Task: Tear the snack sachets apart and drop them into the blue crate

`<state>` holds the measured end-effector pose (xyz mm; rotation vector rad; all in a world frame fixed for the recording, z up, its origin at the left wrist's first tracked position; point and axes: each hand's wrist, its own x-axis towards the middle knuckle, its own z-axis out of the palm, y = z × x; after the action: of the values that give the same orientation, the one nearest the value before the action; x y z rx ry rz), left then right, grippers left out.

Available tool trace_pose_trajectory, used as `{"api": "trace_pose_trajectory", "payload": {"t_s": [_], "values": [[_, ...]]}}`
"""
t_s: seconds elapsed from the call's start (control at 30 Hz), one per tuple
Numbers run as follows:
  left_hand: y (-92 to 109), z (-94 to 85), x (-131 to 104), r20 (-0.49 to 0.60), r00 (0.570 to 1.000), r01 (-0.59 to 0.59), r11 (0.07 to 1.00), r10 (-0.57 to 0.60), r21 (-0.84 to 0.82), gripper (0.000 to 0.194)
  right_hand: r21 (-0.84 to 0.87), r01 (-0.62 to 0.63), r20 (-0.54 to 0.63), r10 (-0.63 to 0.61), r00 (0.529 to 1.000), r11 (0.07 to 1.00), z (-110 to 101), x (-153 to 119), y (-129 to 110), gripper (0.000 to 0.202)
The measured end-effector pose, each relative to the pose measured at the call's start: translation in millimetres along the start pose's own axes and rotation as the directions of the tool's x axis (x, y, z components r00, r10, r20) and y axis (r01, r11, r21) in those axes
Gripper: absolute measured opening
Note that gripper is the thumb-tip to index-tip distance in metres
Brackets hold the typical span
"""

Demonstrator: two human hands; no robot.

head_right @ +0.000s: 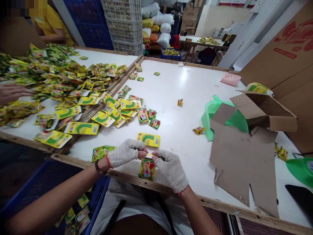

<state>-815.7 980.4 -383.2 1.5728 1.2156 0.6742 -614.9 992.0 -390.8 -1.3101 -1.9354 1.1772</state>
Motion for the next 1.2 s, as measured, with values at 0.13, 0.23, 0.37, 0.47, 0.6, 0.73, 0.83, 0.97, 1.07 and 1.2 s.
{"api": "trace_pose_trajectory", "payload": {"t_s": [0.13,0.23,0.37,0.47,0.6,0.73,0.83,0.97,1.07,1.2], "values": [[0.7,-2.1,-4.8,0.036,0.999,-0.029,1.0,0.028,0.011,0.021,-0.013,0.008,0.025,-0.008,1.0,1.0,-2.3,-1.3,-2.0,0.018],[-1.4,5.0,-14.6,0.0,0.994,-0.109,0.993,0.109,0.051,0.021,0.028,0.122,0.056,-0.123,0.991,0.992,-1.6,-10.8,4.6,0.02],[-1.8,17.7,-29.3,-0.022,0.956,-0.274,0.912,0.294,0.304,0.023,0.005,0.293,0.028,-0.293,0.956,0.956,0.8,-26.7,17.9,0.028],[2.4,14.6,-33.8,0.056,0.937,-0.341,0.861,0.346,0.378,0.023,-0.001,0.324,0.024,-0.324,0.946,0.946,3.1,-28.3,20.3,0.031],[11.0,-15.3,-17.4,-0.002,0.955,-0.274,0.879,0.298,0.389,0.023,0.138,0.073,-0.123,-0.056,0.991,0.988,20.0,-23.2,2.7,0.02],[8.5,-44.3,18.7,-0.049,0.978,-0.125,0.753,0.204,0.646,0.057,0.252,0.033,0.102,-0.06,0.993,0.967,53.3,-31.8,-23.8,0.022],[1.5,-44.6,37.1,0.046,0.996,-0.085,0.625,0.078,0.776,0.058,0.076,0.307,0.12,-0.315,0.942,0.949,62.6,-31.7,-21.9,0.033],[6.5,-23.6,29.8,0.001,0.999,-0.03,0.694,0.043,0.72,0.026,-0.248,0.484,-0.077,-0.515,0.854,0.839,43.1,-8.3,7.9,0.04],[18.7,-7.2,9.7,-0.078,0.992,-0.036,0.811,0.1,0.583,0.029,-0.329,0.46,-0.147,-0.526,0.838,0.825,26.5,2.3,25.5,0.04],[19.8,11.0,-9.8,-0.262,0.96,-0.028,0.965,0.098,0.259,0.052,-0.163,0.33,-0.234,-0.361,0.903,0.93,15.4,-3.5,24.1,0.03]]}}
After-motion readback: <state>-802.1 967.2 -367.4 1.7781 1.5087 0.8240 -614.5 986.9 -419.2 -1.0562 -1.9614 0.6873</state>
